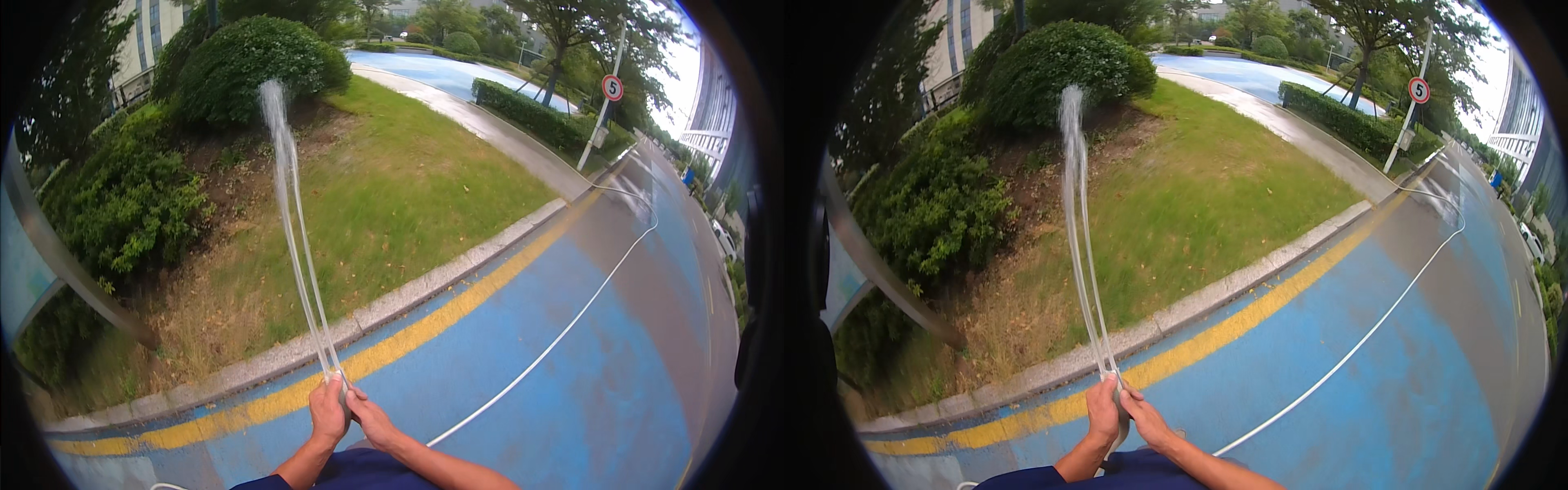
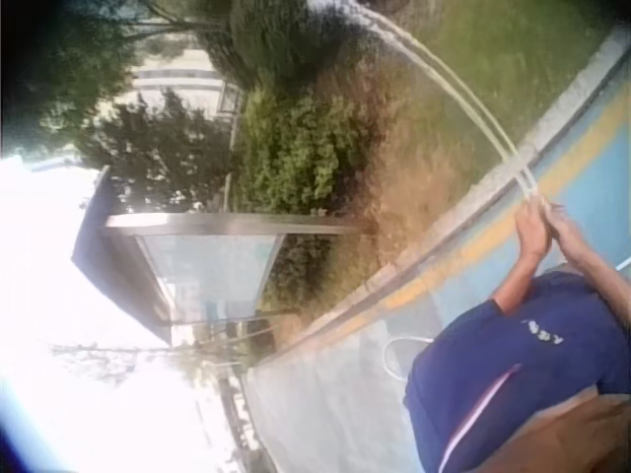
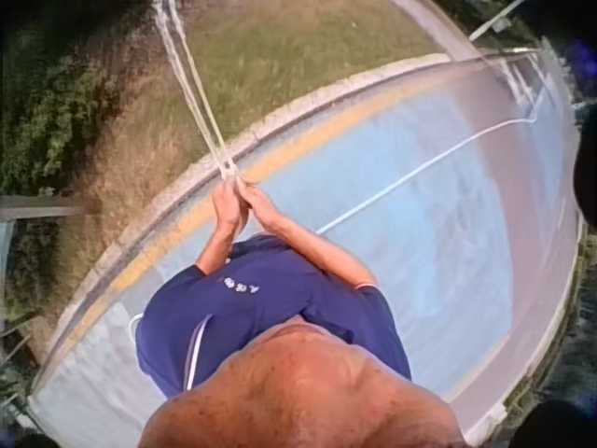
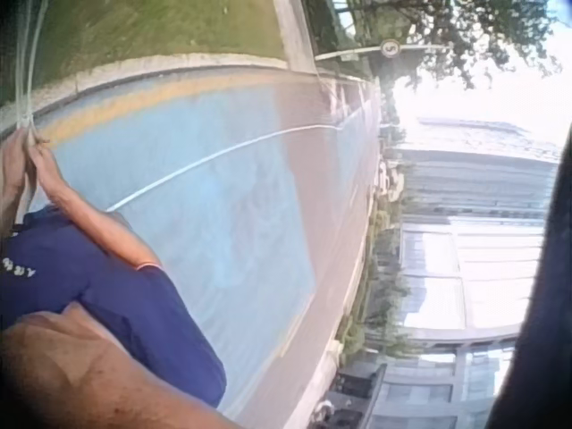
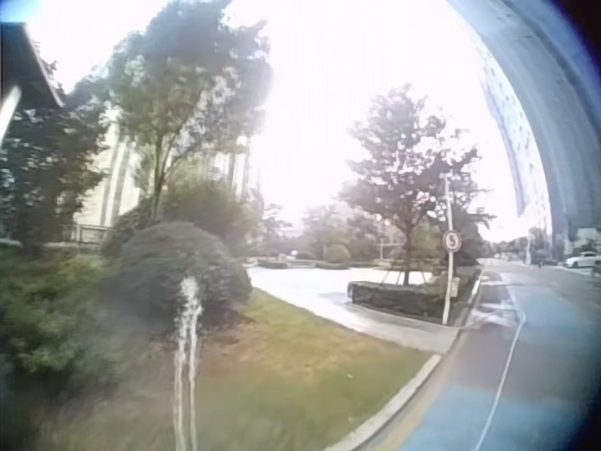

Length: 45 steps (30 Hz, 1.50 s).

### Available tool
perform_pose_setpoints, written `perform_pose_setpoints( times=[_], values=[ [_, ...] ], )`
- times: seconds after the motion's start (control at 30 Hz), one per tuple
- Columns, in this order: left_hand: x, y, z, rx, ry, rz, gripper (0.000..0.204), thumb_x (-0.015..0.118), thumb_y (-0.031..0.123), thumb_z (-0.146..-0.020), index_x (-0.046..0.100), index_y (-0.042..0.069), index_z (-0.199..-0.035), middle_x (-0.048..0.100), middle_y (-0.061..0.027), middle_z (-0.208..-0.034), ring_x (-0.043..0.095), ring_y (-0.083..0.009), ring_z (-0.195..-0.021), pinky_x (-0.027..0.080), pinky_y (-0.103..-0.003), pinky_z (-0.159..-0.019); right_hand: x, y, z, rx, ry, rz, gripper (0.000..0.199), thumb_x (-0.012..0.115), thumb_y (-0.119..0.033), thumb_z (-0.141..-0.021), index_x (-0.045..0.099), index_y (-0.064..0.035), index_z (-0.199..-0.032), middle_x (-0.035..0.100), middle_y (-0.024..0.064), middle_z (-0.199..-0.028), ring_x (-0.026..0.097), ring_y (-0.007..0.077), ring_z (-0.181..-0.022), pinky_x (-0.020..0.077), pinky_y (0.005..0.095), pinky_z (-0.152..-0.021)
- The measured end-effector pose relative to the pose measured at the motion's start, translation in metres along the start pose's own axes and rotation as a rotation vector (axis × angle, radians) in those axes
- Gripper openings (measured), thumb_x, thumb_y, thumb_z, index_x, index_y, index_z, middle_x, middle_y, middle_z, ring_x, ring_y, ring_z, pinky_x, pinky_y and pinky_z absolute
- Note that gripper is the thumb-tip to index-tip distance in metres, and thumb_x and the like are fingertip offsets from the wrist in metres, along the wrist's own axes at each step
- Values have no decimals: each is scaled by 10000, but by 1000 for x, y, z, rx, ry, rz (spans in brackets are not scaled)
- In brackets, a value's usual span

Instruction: The person holds a hose and sprays water onto a grassy area and surrounding bushes. They walk along a paved path and across the lawn, moving the hose to cover different sections of the vegetation.

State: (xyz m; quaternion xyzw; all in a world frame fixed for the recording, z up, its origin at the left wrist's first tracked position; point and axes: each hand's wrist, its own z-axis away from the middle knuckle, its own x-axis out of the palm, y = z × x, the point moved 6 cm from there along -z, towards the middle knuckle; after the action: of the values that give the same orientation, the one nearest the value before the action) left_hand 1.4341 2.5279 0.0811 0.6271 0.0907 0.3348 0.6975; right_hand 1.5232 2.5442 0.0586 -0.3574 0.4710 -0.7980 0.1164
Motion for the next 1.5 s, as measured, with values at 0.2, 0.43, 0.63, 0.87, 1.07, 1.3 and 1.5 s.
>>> perform_pose_setpoints(
  times=[0.2, 0.43, 0.63, 0.87, 1.07, 1.3, 1.5],
  values=[
    [104, 6, -74, -40, -87, -199, 466, 418, 335, -968, 618, -85, -939, 668, -136, -804, 533, -99, -462, 438, -221, -422, -86, -79, -66, 6, -171, -139, 392, 407, -371, -986, 580, -30, -900, 561, 36, -743, 523, 117, -681, 408, 243, -637],
    [239, -46, -140, -7, -174, -274, 469, 347, 333, -1006, 506, -38, -1245, 624, -89, -1016, 539, -66, -599, 441, -216, -512, -223, -175, -121, 85, -313, -187, 356, 444, -318, -962, 560, -33, -783, 521, 35, -645, 487, 118, -570, 385, 250, -538],
    [345, -154, -156, -176, -382, -566, 363, 641, 294, -885, 564, 7, -1094, 628, -75, -995, 573, -110, -768, 472, -300, -653, -345, -273, -141, 138, -204, -158, 281, 503, -280, -945, 566, -23, -852, 533, 35, -670, 487, 108, -582, 403, 245, -536],
    [499, -214, -219, -118, -128, -787, 357, 691, 340, -830, 645, -14, -834, 639, -92, -672, 593, -141, -643, 479, -335, -607, -486, -360, -183, 130, -195, -142, 312, 524, -306, -945, 557, -17, -832, 524, 25, -666, 472, 96, -564, 385, 232, -510],
    [637, -291, -310, -39, -212, -751, 375, 670, 367, -833, 640, -6, -819, 651, -144, -677, 653, -211, -662, 488, -374, -600, -640, -425, -237, 160, -102, -48, 251, 526, -258, -948, 561, -28, -855, 524, 21, -674, 472, 86, -577, 394, 233, -530],
    [826, -326, -412, -58, -416, -816, 366, 644, 416, -836, 662, 54, -891, 670, -153, -744, 683, -281, -750, 504, -389, -655, -807, -561, -271, 148, 24, -29, 271, 533, -275, -948, 557, -38, -819, 517, 17, -663, 463, 79, -566, 380, 227, -514],
    [955, -348, -470, -152, -444, -852, 390, 620, 436, -844, 660, 54, -917, 666, -163, -751, 686, -278, -808, 507, -390, -685, -932, -636, -298, 122, 35, -124, 288, 554, -271, -939, 568, -24, -792, 524, 22, -656, 467, 83, -567, 377, 227, -527]
  ],
)
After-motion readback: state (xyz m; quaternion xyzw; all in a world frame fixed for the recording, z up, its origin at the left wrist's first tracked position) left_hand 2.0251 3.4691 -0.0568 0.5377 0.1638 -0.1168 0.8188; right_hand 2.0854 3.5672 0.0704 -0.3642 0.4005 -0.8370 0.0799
